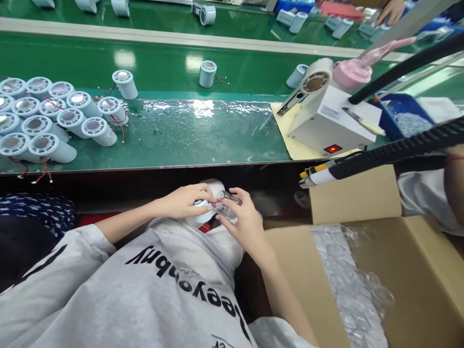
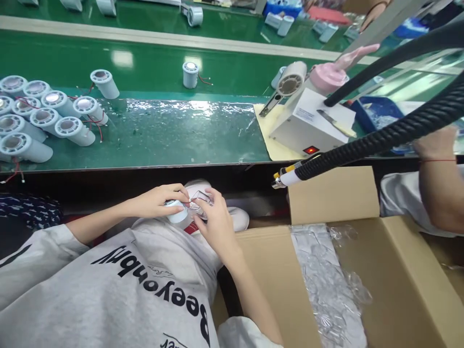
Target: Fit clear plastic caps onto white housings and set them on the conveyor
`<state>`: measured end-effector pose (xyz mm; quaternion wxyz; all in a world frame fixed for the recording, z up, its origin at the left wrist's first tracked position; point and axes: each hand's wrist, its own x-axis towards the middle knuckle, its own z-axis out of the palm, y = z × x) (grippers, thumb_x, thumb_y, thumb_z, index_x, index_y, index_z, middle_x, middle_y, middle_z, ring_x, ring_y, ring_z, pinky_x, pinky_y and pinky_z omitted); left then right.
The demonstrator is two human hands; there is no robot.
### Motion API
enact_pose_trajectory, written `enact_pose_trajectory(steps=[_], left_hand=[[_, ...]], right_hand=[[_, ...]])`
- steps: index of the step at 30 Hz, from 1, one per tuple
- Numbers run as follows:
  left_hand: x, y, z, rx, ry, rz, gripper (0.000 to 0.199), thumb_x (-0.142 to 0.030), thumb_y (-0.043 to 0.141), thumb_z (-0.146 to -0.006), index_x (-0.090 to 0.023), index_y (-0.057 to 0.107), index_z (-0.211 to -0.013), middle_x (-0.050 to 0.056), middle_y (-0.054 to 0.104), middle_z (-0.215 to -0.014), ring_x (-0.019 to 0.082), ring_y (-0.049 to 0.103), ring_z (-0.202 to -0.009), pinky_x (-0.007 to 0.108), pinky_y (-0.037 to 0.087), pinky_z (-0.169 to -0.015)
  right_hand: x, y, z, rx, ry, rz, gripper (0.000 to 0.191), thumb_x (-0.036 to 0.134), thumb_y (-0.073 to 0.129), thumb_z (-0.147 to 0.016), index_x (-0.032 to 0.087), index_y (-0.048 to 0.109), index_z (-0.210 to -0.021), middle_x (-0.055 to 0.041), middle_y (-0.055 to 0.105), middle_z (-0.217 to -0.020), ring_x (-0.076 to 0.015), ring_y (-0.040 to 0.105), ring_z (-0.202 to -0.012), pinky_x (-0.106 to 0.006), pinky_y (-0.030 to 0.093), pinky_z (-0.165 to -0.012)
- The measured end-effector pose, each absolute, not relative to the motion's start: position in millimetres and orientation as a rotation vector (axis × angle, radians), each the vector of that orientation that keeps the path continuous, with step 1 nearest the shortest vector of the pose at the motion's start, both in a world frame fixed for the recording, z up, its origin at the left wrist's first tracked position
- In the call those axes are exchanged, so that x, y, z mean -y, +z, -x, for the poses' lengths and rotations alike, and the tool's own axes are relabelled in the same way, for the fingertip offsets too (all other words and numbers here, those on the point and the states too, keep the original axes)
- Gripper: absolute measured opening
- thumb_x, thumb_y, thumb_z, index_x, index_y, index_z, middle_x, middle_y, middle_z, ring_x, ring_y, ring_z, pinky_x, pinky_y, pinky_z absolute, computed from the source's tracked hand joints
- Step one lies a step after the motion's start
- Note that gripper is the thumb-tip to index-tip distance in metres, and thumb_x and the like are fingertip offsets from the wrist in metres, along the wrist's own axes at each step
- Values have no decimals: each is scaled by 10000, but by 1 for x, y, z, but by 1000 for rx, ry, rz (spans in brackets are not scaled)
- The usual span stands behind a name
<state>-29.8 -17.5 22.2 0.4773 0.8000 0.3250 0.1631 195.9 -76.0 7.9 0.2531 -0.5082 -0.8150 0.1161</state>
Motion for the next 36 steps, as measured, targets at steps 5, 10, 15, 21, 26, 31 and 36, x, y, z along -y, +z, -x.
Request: enact_pose_trajectory(steps=[5, 10, 15, 21, 26, 31, 36], left_hand=[[17, 27, 29, -913, 224, -2039, 297, -319, 506, -971, -202, 722, -1138, 66, 680, -1152, 200, 657, -1025, 297, 482, -898], [13, 28, 28, -961, 159, -2045, 306, -271, 508, -961, -208, 720, -1174, 58, 691, -1140, 197, 666, -1036, 287, 484, -894], [13, 27, 27, -930, 86, -2061, 294, -304, 535, -955, -235, 738, -1155, 50, 664, -1190, 208, 656, -1060, 293, 480, -869], [17, 12, 25, -945, 534, -1903, 403, -458, 749, -832, -210, 731, -1149, 55, 649, -1011, 199, 622, -930, 326, 499, -885], [17, -8, 27, -872, 675, -1818, 646, -499, 924, -599, -248, 753, -1169, 94, 598, -1167, 276, 595, -1126, 441, 492, -1018], [16, -11, 28, -664, 582, -1805, 644, -366, 908, -658, -264, 712, -1263, 132, 579, -1414, 335, 527, -1349, 509, 397, -1159], [20, -2, 26, -647, 597, -1530, 667, -303, 850, -727, -217, 627, -1350, 144, 616, -1399, 287, 622, -1242, 414, 530, -1010]], right_hand=[[79, 8, -193, 2224, 88, 1377, 234, 230, 677, -887, 215, 721, -1117, -147, 599, -1284, -294, 614, -1030, -389, 619, -737], [78, 3, -187, 2226, -46, 1326, 140, 233, 639, -922, 183, 721, -1024, -157, 629, -1258, -292, 592, -1044, -356, 602, -718], [77, -8, -184, 2324, 126, 1425, 315, 146, 682, -857, 248, 719, -1153, -130, 602, -1358, -316, 556, -1083, -393, 604, -713], [79, -7, -189, 2039, 774, 1375, 126, 277, 761, -839, 210, 671, -781, -116, 610, -1264, -307, 625, -1140, -464, 579, -917], [78, 8, -193, 1645, 978, 1393, 260, 395, 669, -914, 213, 696, -731, -103, 632, -1113, -271, 679, -1033, -415, 575, -872], [73, 11, -196, 1276, 1245, 1347, 385, 435, 806, -793, 204, 611, -554, -78, 695, -975, -280, 716, -986, -429, 590, -871], [72, 9, -202, 1243, 1335, 1206, 300, 515, 848, -755, 234, 744, -744, -95, 737, -1170, -322, 700, -1132, -491, 607, -918]])
